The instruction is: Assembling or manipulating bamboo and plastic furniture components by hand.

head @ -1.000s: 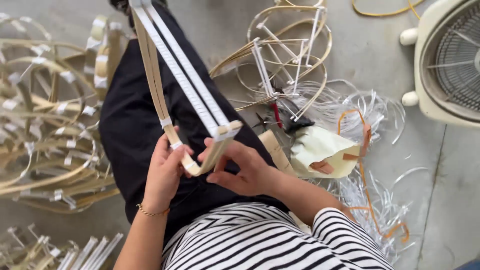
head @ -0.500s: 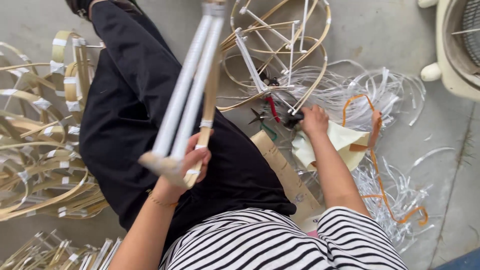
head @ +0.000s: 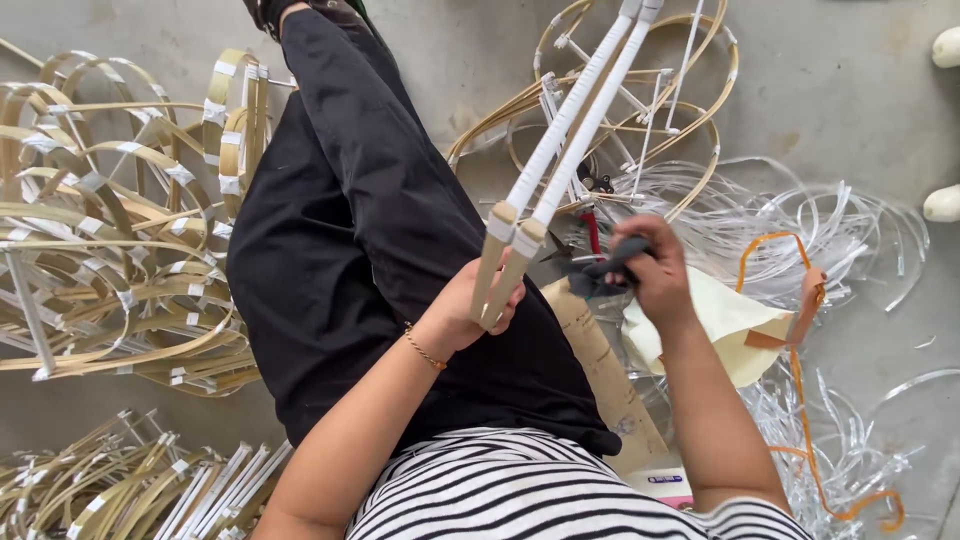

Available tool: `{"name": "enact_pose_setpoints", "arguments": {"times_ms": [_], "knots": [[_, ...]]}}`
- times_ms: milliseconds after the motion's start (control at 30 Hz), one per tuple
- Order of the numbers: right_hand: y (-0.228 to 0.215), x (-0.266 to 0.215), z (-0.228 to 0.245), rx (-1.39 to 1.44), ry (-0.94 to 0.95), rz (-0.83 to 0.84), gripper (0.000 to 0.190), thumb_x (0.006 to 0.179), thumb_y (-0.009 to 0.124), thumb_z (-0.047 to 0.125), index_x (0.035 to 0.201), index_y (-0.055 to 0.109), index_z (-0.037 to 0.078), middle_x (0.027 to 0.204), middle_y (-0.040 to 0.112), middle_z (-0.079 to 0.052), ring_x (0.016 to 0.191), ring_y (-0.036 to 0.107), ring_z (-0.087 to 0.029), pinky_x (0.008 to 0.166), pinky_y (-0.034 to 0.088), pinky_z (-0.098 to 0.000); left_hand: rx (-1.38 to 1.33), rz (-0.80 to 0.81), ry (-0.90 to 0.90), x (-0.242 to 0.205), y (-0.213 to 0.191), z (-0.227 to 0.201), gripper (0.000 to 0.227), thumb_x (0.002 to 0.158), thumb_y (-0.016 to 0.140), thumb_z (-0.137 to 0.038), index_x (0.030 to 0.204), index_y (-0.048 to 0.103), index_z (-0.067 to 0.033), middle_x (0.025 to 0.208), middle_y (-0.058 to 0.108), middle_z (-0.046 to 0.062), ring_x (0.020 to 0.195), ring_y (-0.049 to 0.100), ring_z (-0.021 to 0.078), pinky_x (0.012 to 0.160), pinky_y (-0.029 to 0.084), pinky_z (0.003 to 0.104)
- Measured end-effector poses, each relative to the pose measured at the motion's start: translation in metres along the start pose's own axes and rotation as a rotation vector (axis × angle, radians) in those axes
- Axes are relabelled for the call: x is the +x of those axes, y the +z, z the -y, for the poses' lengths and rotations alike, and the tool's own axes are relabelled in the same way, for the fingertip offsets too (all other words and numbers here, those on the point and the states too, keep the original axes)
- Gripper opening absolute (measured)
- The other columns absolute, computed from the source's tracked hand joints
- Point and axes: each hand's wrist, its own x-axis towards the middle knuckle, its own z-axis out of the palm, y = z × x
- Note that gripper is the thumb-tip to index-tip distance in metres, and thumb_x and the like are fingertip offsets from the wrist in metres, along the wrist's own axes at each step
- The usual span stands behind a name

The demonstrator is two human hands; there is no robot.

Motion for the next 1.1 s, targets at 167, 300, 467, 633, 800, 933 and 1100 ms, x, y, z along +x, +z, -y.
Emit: {"name": "enact_pose_setpoints", "arguments": {"times_ms": [167, 300, 467, 633, 800, 933, 1100], "knots": [[0.071, 0.055, 0.018, -0.256, -0.069, 0.082, 0.045, 0.099, 0.064, 0.000, 0.141, 0.051, 0.004, 0.123, 0.061, -0.012, 0.109, 0.061, -0.018, 0.098, 0.053, -0.0336, 0.057, -0.050, -0.016, 0.003, 0.025, -0.015, 0.045, 0.101, 0.057, -0.016, 0.145, 0.053, -0.0094, 0.076, 0.058, -0.002, 0.050, 0.049, 0.0055, 0.039, 0.038, 0.023], [0.079, 0.094, 0.011, -0.701, -0.042, -0.007, 0.067, 0.080, 0.078, 0.017, 0.139, 0.047, 0.005, 0.111, 0.064, -0.011, 0.093, 0.070, -0.022, 0.081, 0.057, -0.0361, 0.084, -0.153, -0.011, 0.011, 0.015, -0.009, 0.055, 0.092, 0.052, -0.006, 0.146, 0.053, -0.0178, 0.067, 0.053, -0.003, 0.043, 0.041, 0.0056, 0.038, 0.034, 0.022], [0.080, 0.105, 0.025, -0.550, 0.237, -0.122, 0.096, 0.078, 0.081, 0.020, 0.161, 0.034, 0.012, 0.100, 0.066, -0.019, 0.088, 0.072, -0.039, 0.076, 0.055, -0.0478, -0.044, -0.138, 0.001, 0.019, 0.006, -0.010, 0.053, 0.092, 0.050, -0.004, 0.144, 0.055, -0.0131, 0.069, 0.054, -0.004, 0.045, 0.039, 0.0052, 0.042, 0.035, 0.023], [0.087, 0.097, -0.005, -0.647, 0.181, -0.008, 0.076, 0.070, 0.084, 0.022, 0.135, 0.047, 0.009, 0.107, 0.071, -0.014, 0.095, 0.073, -0.034, 0.081, 0.056, -0.0430, -0.060, -0.203, -0.067, 0.016, 0.010, -0.014, 0.041, 0.097, 0.052, -0.014, 0.138, 0.058, -0.0157, 0.067, 0.052, -0.003, 0.043, 0.039, 0.0053, 0.041, 0.034, 0.022], [0.056, 0.128, 0.000, -0.790, 0.035, -0.209, 0.054, 0.087, 0.080, 0.025, 0.133, 0.057, 0.008, 0.117, 0.076, -0.017, 0.109, 0.074, -0.035, 0.093, 0.057, -0.0413, -0.048, -0.187, -0.042, 0.023, -0.003, -0.005, 0.033, 0.097, 0.053, -0.011, 0.130, 0.061, -0.0114, 0.067, 0.051, -0.002, 0.044, 0.040, 0.0055, 0.041, 0.036, 0.024], [0.060, 0.123, -0.055, -0.832, -0.074, -0.029, 0.070, 0.085, 0.084, 0.019, 0.144, 0.049, 0.006, 0.125, 0.068, -0.023, 0.116, 0.066, -0.040, 0.096, 0.052, -0.0435, -0.093, -0.204, -0.057, 0.026, -0.002, -0.008, 0.027, 0.096, 0.051, -0.012, 0.121, 0.062, -0.0152, 0.065, 0.054, -0.002, 0.041, 0.039, 0.0051, 0.038, 0.033, 0.023], [0.044, 0.176, 0.018, -0.710, 0.168, -0.150, 0.082, 0.078, 0.080, 0.022, 0.150, 0.042, 0.012, 0.134, 0.066, -0.015, 0.113, 0.070, -0.029, 0.092, 0.057, -0.0384, -0.055, -0.196, -0.052, 0.025, -0.005, -0.006, 0.022, 0.098, 0.052, -0.009, 0.118, 0.060, -0.0119, 0.066, 0.051, -0.003, 0.044, 0.041, 0.0057, 0.041, 0.036, 0.024]]}}
